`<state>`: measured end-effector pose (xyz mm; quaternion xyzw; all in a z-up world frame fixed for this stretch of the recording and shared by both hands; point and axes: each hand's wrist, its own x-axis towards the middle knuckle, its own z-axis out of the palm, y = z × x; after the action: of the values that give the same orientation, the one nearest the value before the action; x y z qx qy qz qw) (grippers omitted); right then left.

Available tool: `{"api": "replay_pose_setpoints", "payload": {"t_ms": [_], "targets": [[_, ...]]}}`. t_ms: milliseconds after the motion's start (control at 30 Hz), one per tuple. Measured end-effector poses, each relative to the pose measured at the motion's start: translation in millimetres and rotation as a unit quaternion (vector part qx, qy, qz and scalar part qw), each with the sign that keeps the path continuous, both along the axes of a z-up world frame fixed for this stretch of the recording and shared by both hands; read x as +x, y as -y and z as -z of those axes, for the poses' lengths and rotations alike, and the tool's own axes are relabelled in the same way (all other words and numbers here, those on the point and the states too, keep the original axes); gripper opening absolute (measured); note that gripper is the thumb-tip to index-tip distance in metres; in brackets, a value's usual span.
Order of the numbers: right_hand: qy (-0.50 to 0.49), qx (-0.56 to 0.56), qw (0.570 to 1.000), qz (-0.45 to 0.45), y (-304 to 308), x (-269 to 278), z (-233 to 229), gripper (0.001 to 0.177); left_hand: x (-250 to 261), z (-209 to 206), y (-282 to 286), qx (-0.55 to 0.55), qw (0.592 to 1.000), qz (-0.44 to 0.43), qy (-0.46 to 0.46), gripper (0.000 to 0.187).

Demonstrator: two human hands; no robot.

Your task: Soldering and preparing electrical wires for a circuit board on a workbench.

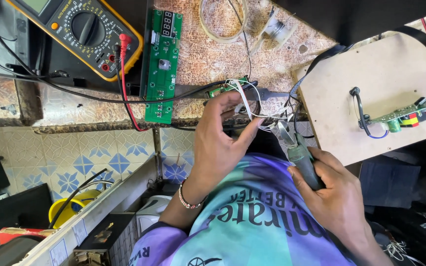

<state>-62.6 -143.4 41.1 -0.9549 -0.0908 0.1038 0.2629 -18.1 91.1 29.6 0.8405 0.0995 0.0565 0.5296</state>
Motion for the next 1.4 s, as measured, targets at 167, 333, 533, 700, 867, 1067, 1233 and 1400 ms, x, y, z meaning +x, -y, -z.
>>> {"api": "replay_pose_setpoints", "payload": {"t_ms": [167,333,533,700,867,1067,1233,1400], "targets": [[0.016,-0.015,1.000,-0.011,3,0,-2,0.032,-3,15,0,0.169,0.978,0.013,0.117,0.063],[0.011,-0.025,1.000,-0.007,5,-1,-5,0.031,21,19,0,0.211,0.945,0.191,0.161,0.050],[-0.076,-0.015,0.996,0.039,14,0,-22,0.032,38,26,7,0.139,0.943,0.186,0.240,0.018],[0.015,0.219,0.970,0.100,10,7,-41,0.010,42,29,14,0.062,0.962,0.153,0.218,0.014],[0.133,0.172,0.969,0.115,-20,35,-30,0.027,41,19,20,0.059,0.966,0.146,0.205,0.015],[0.180,0.167,0.964,0.106,-31,56,-12,0.024,37,7,26,0.026,0.964,0.137,0.226,0.014],[0.107,0.261,0.951,0.129,-24,61,-8,0.009,39,10,24,-0.024,0.960,0.143,0.240,0.014],[0.119,0.260,0.950,0.125,-19,65,3,0.005,42,41,30,-0.007,0.969,0.104,0.225,0.016]]}}
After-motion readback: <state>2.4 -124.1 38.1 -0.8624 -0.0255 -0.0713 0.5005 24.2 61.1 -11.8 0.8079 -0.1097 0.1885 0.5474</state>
